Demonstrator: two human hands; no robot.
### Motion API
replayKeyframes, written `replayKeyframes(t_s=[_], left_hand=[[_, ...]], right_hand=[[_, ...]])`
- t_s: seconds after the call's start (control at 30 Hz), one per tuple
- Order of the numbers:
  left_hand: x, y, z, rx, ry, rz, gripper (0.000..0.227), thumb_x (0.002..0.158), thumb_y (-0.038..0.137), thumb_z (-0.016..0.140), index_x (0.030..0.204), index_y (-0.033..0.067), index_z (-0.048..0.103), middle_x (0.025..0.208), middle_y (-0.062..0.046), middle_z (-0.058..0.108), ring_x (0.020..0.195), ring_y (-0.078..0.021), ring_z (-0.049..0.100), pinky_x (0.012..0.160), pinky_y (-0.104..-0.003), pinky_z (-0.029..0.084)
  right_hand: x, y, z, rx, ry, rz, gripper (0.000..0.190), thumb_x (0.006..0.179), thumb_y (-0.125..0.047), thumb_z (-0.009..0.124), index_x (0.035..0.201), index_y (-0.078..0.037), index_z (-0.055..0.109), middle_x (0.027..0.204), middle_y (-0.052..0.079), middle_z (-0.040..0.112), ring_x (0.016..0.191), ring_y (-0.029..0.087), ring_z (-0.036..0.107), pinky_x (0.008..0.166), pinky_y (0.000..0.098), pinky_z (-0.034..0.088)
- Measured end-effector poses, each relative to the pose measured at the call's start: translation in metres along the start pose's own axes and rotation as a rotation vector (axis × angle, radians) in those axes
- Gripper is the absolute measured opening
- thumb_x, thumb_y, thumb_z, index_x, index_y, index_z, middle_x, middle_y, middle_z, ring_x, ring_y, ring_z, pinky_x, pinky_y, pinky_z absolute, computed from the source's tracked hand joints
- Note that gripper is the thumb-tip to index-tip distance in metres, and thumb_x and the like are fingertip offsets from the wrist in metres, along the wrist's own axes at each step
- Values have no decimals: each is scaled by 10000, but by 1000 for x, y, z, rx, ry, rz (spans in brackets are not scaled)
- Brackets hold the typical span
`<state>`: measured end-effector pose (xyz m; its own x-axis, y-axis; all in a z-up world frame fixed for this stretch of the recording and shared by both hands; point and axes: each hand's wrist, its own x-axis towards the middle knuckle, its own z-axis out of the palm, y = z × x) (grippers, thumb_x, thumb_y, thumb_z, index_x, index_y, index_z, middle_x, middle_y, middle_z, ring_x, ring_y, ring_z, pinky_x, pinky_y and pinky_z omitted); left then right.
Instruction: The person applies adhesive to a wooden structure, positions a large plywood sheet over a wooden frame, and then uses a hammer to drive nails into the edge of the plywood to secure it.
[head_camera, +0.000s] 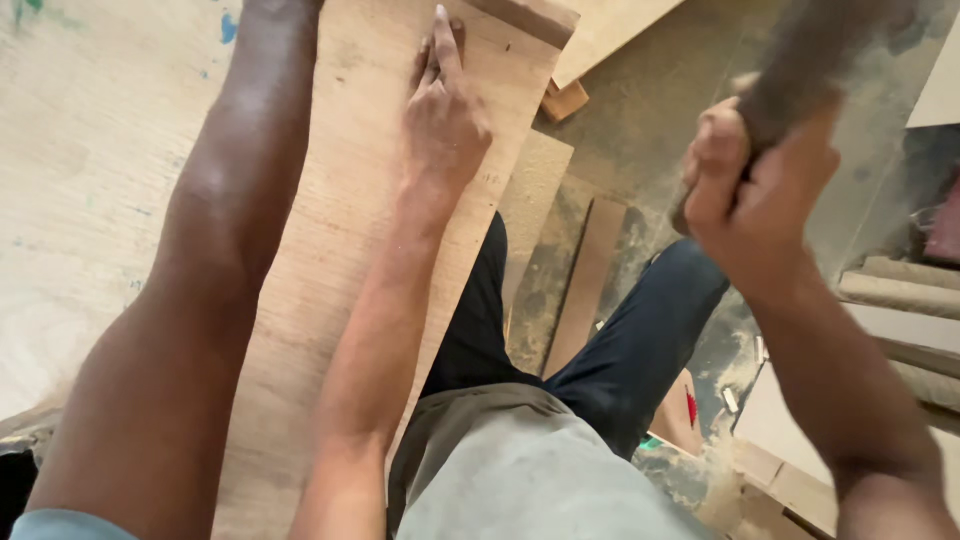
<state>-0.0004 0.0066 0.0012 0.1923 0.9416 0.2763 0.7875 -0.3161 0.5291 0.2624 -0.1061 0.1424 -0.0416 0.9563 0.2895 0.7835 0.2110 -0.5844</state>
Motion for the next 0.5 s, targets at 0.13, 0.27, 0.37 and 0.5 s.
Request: replayKeyframes(t_s=[0.13, 0.27, 0.37, 0.5], left_hand=[[0, 2, -5, -11, 32, 32, 820, 937, 0, 538, 1588, -146, 63, 1500, -268, 537, 1467, -390, 473, 1311, -378, 282], [5, 5, -7, -32, 49, 43, 816, 934, 1, 548, 1585, -134, 76, 1527, -250, 534, 1470, -382, 472, 1304, -373, 276], [1, 1, -10, -45, 58, 48, 813, 932, 3, 555, 1584, -125, 87, 1548, -237, 531, 1473, -375, 472, 1298, -368, 272], [-1, 3, -7, -36, 52, 75, 806, 970, 3, 567, 1590, -113, 66, 1576, -237, 509, 1492, -354, 471, 1326, -380, 257]], right_hand=[[13, 14, 31, 5, -215, -48, 164, 1147, -129, 566, 1103, 19, 510, 725, 152, 592, 575, 300, 622, 518, 396, 484], [4, 7, -2, -157, -85, -164, 277, 1132, -148, 633, 1214, 72, 486, 711, 184, 605, 622, 355, 643, 550, 434, 482], [-5, -1, 9, 469, 149, 37, 289, 1138, -194, 598, 1284, 17, 465, 848, 222, 583, 640, 345, 571, 595, 395, 521], [2, 16, 34, -303, -288, -162, 359, 1083, -150, 629, 1272, 118, 481, 648, 202, 566, 587, 381, 620, 543, 453, 486]])
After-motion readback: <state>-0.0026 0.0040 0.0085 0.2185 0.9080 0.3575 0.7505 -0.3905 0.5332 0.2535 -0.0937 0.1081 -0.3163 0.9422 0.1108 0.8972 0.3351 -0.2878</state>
